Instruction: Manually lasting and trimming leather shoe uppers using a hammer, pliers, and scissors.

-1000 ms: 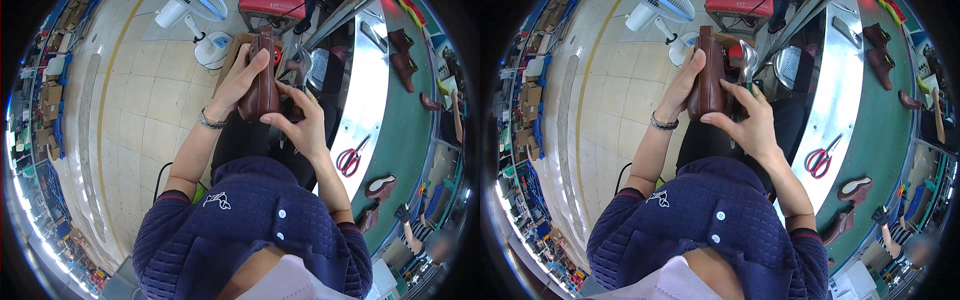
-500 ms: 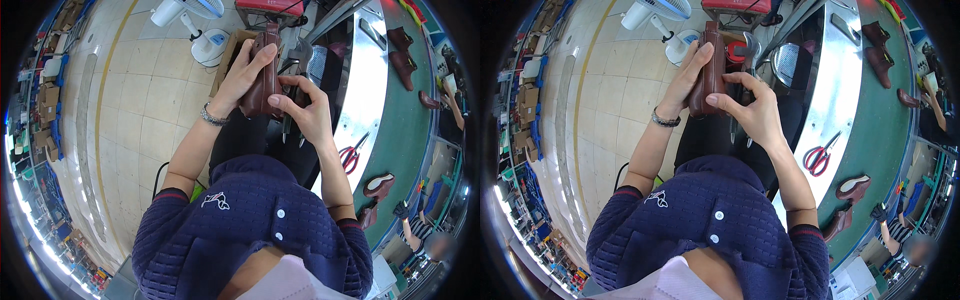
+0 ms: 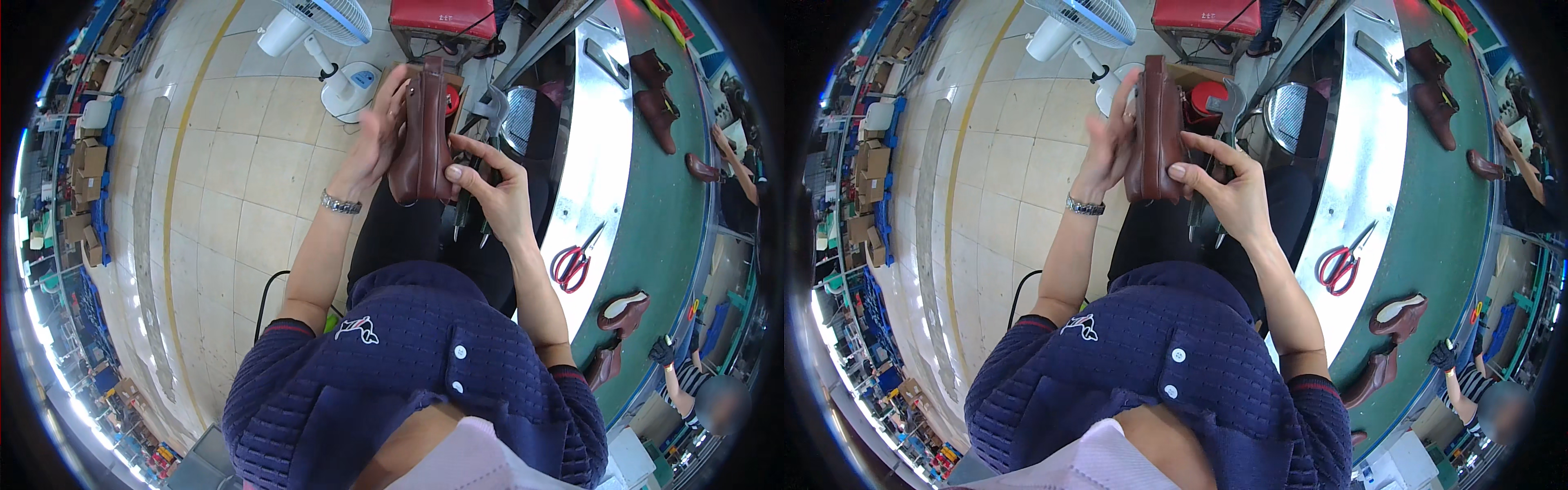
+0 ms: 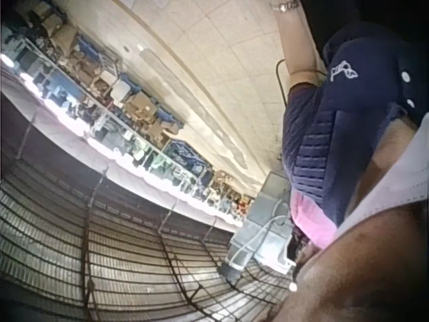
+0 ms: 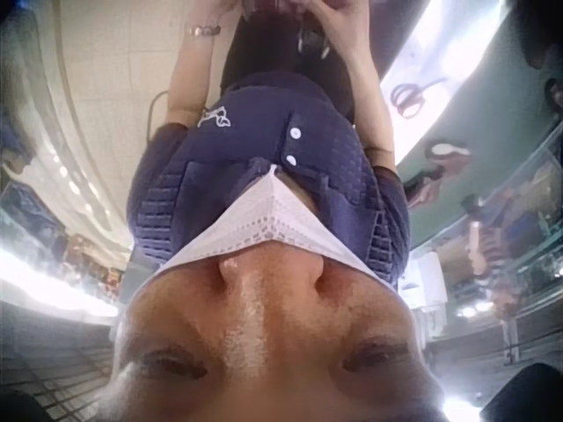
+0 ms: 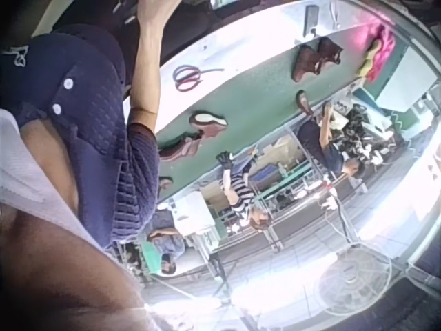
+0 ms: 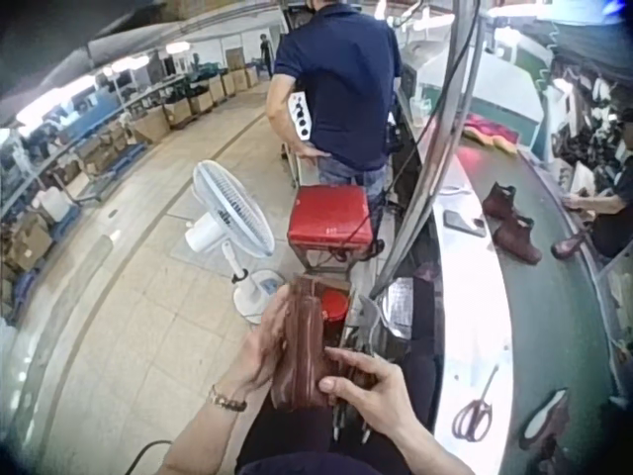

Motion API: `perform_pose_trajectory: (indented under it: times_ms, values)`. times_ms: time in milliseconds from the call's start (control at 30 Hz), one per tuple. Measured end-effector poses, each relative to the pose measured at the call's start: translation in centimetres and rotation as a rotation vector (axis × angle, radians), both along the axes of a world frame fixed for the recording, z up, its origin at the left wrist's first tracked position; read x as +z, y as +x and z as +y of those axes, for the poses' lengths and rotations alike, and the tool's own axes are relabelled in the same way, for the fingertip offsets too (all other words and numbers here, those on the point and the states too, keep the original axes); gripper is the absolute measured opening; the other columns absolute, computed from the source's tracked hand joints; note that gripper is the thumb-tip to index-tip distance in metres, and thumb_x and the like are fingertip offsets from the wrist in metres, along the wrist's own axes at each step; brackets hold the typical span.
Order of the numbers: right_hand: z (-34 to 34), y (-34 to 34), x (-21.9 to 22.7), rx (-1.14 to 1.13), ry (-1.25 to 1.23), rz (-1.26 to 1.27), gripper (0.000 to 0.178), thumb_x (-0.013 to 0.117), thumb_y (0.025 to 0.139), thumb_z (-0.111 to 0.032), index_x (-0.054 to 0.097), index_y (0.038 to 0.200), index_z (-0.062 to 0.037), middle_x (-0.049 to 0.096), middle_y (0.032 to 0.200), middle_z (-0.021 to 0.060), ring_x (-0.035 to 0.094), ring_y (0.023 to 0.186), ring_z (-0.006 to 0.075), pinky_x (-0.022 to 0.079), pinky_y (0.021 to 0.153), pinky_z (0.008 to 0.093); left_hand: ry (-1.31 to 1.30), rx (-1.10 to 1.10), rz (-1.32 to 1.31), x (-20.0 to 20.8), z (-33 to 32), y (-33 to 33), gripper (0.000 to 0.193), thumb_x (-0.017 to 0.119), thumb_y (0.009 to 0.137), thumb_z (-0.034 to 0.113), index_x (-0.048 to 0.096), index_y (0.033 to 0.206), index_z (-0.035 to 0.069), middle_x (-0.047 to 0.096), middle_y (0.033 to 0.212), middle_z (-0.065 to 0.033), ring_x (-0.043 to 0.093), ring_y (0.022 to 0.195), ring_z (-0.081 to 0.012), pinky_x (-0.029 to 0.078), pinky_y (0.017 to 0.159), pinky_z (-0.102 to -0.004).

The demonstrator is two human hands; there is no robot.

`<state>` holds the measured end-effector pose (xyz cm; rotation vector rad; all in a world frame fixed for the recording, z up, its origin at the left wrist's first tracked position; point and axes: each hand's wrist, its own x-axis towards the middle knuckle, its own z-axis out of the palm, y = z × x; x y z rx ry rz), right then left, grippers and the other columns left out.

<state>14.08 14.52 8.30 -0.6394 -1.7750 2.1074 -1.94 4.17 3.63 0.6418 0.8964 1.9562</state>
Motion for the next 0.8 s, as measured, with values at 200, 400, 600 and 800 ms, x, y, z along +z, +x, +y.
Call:
perform_pose_trajectory:
  times_ms: [200,400,600,800]
  values:
    - [-0.3,0.0,0.7,-0.016,0.09,-0.016,0.049,0.075,0.07,-0.015,0.057,0.113,0.0004,0.059,0.097,0.0065,0.057,0.075,0.0089,0.048,0.062,0.021,-0.252,-0.118,0.277,-1.3,-3.6,1.1,0.143,0.072,0.039,0.067,-0.012,0.141,0.013,-0.001,0.148,-0.0142,0.004,0.137,-0.0228,0.009,0.109,-0.0353]
    - [-0.2,0.2,0.0,-0.083,-0.011,0.046,0.047,0.074,0.071,-0.011,0.057,0.113,0.0015,0.057,0.103,0.0081,0.057,0.072,0.0096,0.048,0.062,0.0222,-0.259,-0.218,0.613,-3.5,-4.4,0.6,0.134,0.086,0.049,0.034,-0.007,0.142,0.011,0.007,0.147,-0.0154,0.012,0.136,-0.0239,0.014,0.109,-0.0348]
    - [0.6,1.3,-0.5,-0.216,-0.059,0.076,0.063,0.067,0.076,-0.002,0.04,0.132,-0.0076,0.055,0.094,0.0076,0.055,0.061,0.0095,0.046,0.055,0.0232,-0.255,-0.078,0.41,-4.2,-2.4,2.1,0.109,0.08,0.059,0.006,0.01,0.142,0.009,0.029,0.14,-0.011,0.036,0.125,-0.0213,0.034,0.1,-0.0321]
    - [7.4,8.4,-7.5,-0.594,0.681,-0.609,0.081,0.062,0.08,-0.021,0.011,0.141,-0.0093,0.06,0.085,0.0138,0.061,0.072,0.0298,0.047,0.068,0.0369,-0.441,-0.069,0.145,-4.3,-4.7,1.2,0.064,0.074,0.065,0.001,0.044,0.122,0.002,0.056,0.11,-0.0081,0.055,0.1,-0.0173,0.045,0.086,-0.0301]
